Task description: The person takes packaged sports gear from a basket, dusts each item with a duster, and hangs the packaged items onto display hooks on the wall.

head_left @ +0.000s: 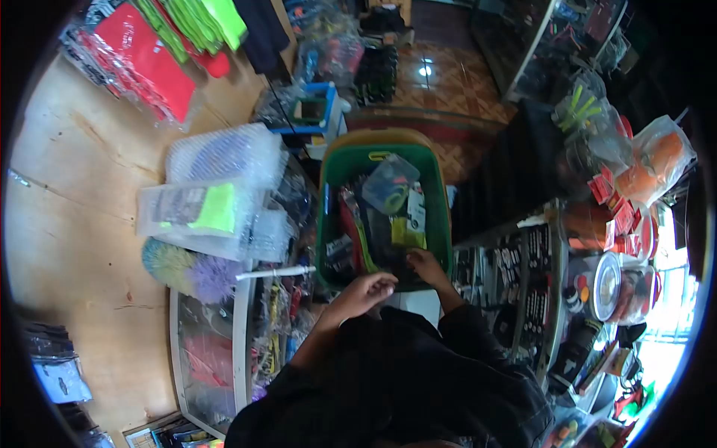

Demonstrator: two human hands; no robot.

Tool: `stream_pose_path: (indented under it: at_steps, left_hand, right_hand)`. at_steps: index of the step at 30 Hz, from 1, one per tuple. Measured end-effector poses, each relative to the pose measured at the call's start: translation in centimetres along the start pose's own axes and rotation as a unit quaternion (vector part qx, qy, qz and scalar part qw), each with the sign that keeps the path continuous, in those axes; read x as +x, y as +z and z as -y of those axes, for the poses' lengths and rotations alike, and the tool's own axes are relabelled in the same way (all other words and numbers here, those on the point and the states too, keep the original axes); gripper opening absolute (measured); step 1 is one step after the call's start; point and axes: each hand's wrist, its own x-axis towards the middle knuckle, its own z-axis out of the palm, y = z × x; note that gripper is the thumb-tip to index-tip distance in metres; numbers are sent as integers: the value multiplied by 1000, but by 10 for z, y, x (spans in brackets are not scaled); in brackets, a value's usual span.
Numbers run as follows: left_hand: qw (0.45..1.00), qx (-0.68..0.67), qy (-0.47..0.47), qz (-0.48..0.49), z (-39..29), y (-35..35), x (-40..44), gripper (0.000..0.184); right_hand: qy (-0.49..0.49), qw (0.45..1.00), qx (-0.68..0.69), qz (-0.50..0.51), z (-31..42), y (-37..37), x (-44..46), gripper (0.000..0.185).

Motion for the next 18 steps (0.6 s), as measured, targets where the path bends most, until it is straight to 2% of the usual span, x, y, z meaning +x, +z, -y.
stream_pose_path:
  at_steps: [1,2,4,5,7,8,9,11,13,14,16,17,18]
  left_hand:
    - [999,-7,-24,-31,30,7,9,33]
    - [999,-14,-30,-22,52,10,13,33]
    - [994,67,-57,-70,88,13,19,29]
    - [994,64,-61,-62,104,12,22,29]
    - [987,109,-63,-104,131,10,23,28]
    - [987,106,-68,-97,141,7,24,28]
    - [983,124,-42,-127,148,1,27,29]
    - [978,143,-18,-151,151,-12,33,31]
    - [902,335,67,-263,148,-21,42,38]
    - [904,333,67,-260,148,-27,44,38]
    - [843,390,114,-353,156,-37,46,43]
    - [842,390,115,-355,159,-40,46,43]
    - [802,426,66,-414,163,-45,45,47]
  right_hand:
    - [-33,998,-46,-21,-21,3,-6,29]
    - [-67,993,-93,-42,-36,5,-14,30]
    - [-46,990,-113,-64,-43,11,-36,30]
    - [-38,987,-135,-83,-42,15,-43,30]
    - [-7,986,-142,-91,-37,21,-53,29]
    - [-43,981,-160,-102,-36,24,-54,28]
    - [-79,975,-177,-111,-36,27,-56,27]
    - [-76,977,-169,-105,-38,31,-55,26]
    - [-83,978,-155,-111,-43,34,-54,25]
    - [-90,979,-148,-110,-46,34,-53,25]
    - [-85,980,-143,-109,-48,34,-57,25]
    - [-87,981,-135,-107,-47,32,-54,25]
    - [-92,981,-135,-106,-46,29,-50,25]
